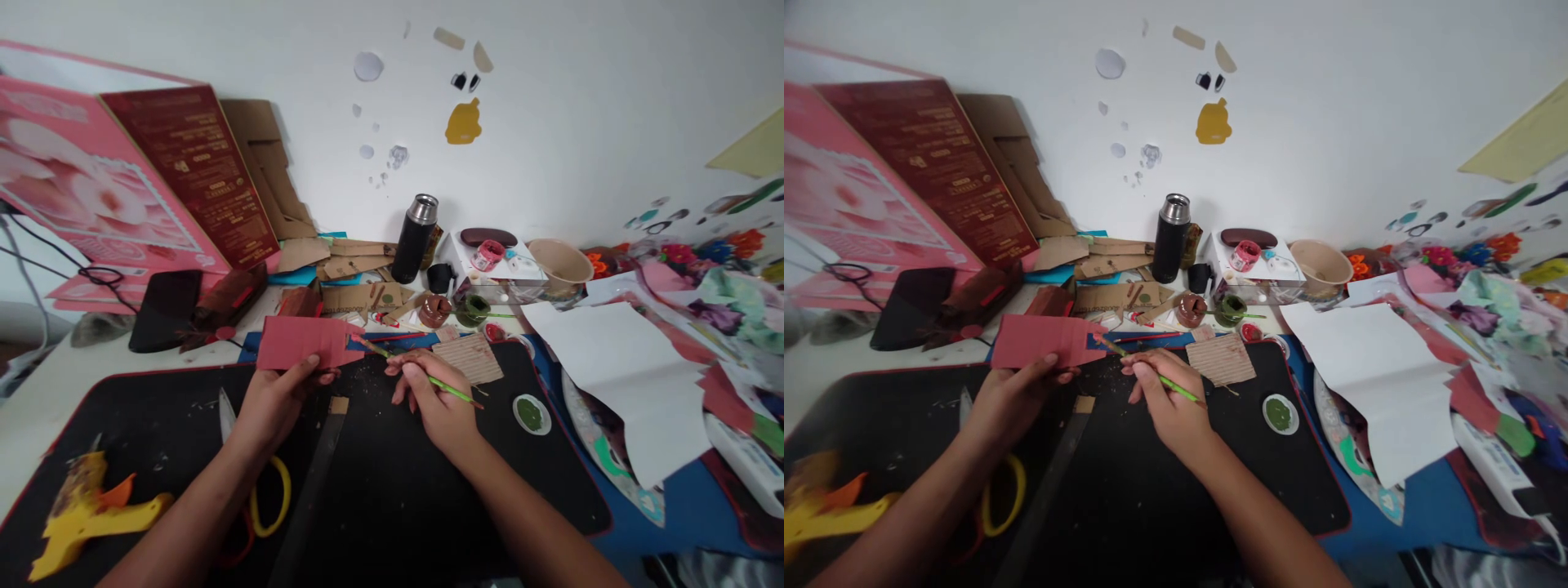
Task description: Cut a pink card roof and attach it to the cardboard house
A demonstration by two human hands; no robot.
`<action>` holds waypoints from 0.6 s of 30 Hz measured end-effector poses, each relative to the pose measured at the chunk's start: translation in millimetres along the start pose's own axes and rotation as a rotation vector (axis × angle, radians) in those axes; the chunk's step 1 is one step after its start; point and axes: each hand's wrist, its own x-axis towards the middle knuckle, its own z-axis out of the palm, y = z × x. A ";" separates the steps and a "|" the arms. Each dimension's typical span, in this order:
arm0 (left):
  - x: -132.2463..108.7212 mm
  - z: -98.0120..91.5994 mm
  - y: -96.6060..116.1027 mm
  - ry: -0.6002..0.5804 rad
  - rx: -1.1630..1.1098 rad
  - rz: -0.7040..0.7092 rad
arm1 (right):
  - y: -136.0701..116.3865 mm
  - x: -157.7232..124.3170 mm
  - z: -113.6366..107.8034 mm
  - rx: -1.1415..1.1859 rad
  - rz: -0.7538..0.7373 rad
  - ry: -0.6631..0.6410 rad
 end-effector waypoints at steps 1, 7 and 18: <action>0.1 -0.1 0.0 0.002 -0.003 0.004 | 0.9 -0.5 -0.8 0.012 0.010 0.006; 1.4 -1.4 1.1 0.022 -0.008 0.009 | 0.5 -3.2 -2.9 0.046 0.022 0.015; 0.0 -1.6 0.4 -0.019 0.021 0.035 | 2.6 -0.9 0.3 0.037 0.023 0.013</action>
